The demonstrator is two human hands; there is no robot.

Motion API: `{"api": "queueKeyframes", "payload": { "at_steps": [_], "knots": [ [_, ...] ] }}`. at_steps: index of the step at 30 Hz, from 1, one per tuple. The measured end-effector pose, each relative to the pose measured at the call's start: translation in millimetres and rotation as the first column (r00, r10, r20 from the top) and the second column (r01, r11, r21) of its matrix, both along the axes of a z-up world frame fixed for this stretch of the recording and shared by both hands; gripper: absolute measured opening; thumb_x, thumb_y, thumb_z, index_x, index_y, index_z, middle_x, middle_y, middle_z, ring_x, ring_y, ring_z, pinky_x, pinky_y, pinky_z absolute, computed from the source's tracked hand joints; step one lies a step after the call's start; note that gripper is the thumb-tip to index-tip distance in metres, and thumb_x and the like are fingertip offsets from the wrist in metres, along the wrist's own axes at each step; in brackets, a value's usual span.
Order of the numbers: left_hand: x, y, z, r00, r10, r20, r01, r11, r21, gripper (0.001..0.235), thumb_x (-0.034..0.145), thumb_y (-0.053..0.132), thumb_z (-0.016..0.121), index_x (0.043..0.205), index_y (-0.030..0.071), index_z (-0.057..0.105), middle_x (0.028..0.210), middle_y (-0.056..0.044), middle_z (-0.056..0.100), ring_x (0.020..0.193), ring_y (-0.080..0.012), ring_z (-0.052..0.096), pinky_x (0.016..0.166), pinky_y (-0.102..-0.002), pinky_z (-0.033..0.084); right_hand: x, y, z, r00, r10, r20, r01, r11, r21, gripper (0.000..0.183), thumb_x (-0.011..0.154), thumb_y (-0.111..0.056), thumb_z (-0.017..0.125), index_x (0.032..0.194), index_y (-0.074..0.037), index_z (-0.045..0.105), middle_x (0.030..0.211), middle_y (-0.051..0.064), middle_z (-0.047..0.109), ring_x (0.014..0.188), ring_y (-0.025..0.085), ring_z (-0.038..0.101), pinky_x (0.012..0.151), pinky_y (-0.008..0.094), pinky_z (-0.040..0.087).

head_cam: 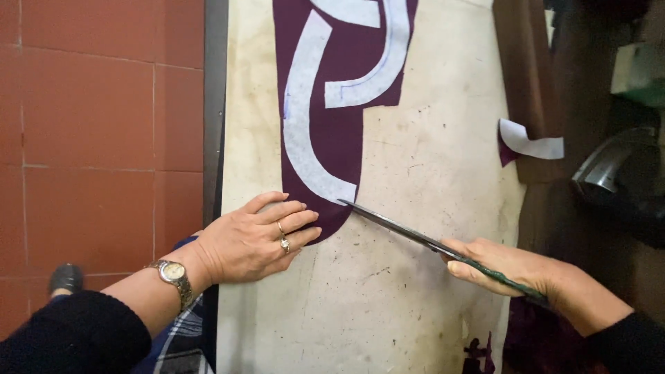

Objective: Cutting purple fabric along a white pattern with scissors and then measuring and marking the fabric with a yellow ruler and a blue pen.

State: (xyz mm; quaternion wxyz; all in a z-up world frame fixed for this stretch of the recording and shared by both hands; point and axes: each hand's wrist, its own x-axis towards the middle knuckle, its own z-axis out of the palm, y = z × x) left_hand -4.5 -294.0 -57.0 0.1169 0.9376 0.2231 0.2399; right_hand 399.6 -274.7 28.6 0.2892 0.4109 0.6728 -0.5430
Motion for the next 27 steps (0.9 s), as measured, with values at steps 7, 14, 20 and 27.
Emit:
{"api": "queueKeyframes", "payload": {
  "at_steps": [7,14,20,27],
  "knots": [
    [1,0,1,1.000,0.016,0.006,-0.016,1.000,0.017,0.034,0.088,0.027,0.061,0.119,0.014,0.064,0.124,-0.007,0.060,0.113,-0.0242,0.056,0.104,-0.042,0.036,-2,19,-9,0.995,0.099,0.033,-0.098,0.995,-0.026,0.045,0.092,-0.058,0.034,0.088,-0.015,0.046,0.072,0.000,0.046,0.063,0.015,0.046,0.062,0.031,0.044],
    [2,0,0,0.998,0.026,0.058,-0.029,0.998,0.054,0.034,0.086,0.025,0.064,0.119,0.015,0.062,0.123,-0.006,0.060,0.111,-0.0229,0.058,0.103,-0.042,0.039,-7,24,-6,0.984,0.114,0.136,-0.115,0.993,-0.004,0.041,0.092,-0.056,0.038,0.096,-0.017,0.051,0.073,0.000,0.049,0.066,0.015,0.049,0.066,0.031,0.046],
    [1,-1,1,0.999,0.029,0.034,-0.030,0.999,0.040,0.034,0.087,0.027,0.063,0.119,0.015,0.064,0.124,-0.006,0.061,0.113,-0.0223,0.058,0.103,-0.041,0.038,-12,27,-4,0.963,0.139,0.230,-0.145,0.989,0.009,0.039,0.093,-0.056,0.040,0.093,-0.019,0.048,0.068,0.001,0.049,0.062,0.017,0.050,0.064,0.032,0.045],
    [0,-2,-3,0.999,0.033,0.034,-0.033,0.999,0.025,0.035,0.087,0.027,0.062,0.120,0.016,0.063,0.125,-0.005,0.061,0.115,-0.0214,0.058,0.105,-0.041,0.037,-13,24,-7,0.951,0.098,0.294,-0.114,0.993,0.040,0.044,0.090,-0.061,0.042,0.089,-0.017,0.048,0.059,0.003,0.046,0.054,0.019,0.046,0.056,0.033,0.042]
  ]
}}
